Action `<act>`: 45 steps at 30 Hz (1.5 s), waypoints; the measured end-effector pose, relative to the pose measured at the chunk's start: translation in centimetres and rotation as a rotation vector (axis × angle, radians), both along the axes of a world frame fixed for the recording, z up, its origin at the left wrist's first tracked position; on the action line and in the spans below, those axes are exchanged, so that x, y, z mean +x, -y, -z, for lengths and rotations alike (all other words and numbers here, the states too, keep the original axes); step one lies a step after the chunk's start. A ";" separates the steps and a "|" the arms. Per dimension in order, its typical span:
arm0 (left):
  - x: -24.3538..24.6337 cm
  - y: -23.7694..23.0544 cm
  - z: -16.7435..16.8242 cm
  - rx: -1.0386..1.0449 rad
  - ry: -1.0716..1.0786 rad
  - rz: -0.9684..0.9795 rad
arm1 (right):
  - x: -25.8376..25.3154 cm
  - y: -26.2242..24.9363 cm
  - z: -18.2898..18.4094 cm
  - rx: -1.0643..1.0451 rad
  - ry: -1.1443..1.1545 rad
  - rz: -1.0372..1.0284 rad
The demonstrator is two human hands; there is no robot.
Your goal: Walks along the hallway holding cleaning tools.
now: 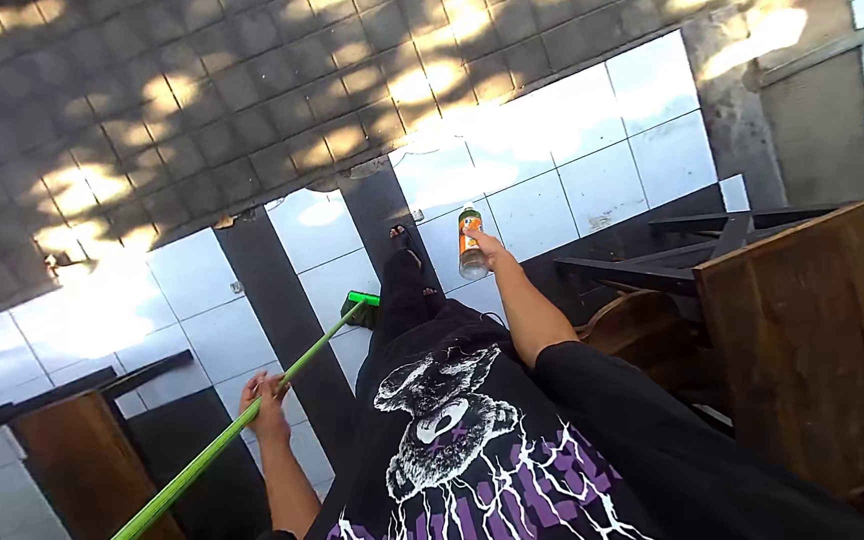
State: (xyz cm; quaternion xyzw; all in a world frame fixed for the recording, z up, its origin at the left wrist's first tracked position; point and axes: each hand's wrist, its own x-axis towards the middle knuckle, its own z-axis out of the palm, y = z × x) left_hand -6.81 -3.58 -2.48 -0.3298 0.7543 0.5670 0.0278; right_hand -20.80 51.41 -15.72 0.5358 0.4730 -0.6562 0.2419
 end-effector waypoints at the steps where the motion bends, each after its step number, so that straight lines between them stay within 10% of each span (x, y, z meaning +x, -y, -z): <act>1: 2.5 1.1 -1.5 -0.010 -0.022 -0.058 | 0.7 -0.5 0.3 0.023 -0.010 0.035; 11: 25.0 4.0 -9.0 -0.161 -0.313 -0.814 | 7.7 -7.5 -1.6 0.056 -0.329 0.614; 23: 34.1 -1.9 -2.6 -0.064 0.127 -1.100 | 6.6 6.4 -0.9 0.016 -0.086 0.041; 34: 30.7 5.9 6.4 0.161 0.277 -1.146 | 2.5 18.0 -1.0 -0.095 -0.462 0.234; 45: 21.0 19.9 9.3 0.245 0.272 -0.916 | 0.6 28.0 -4.7 0.090 -0.501 -0.346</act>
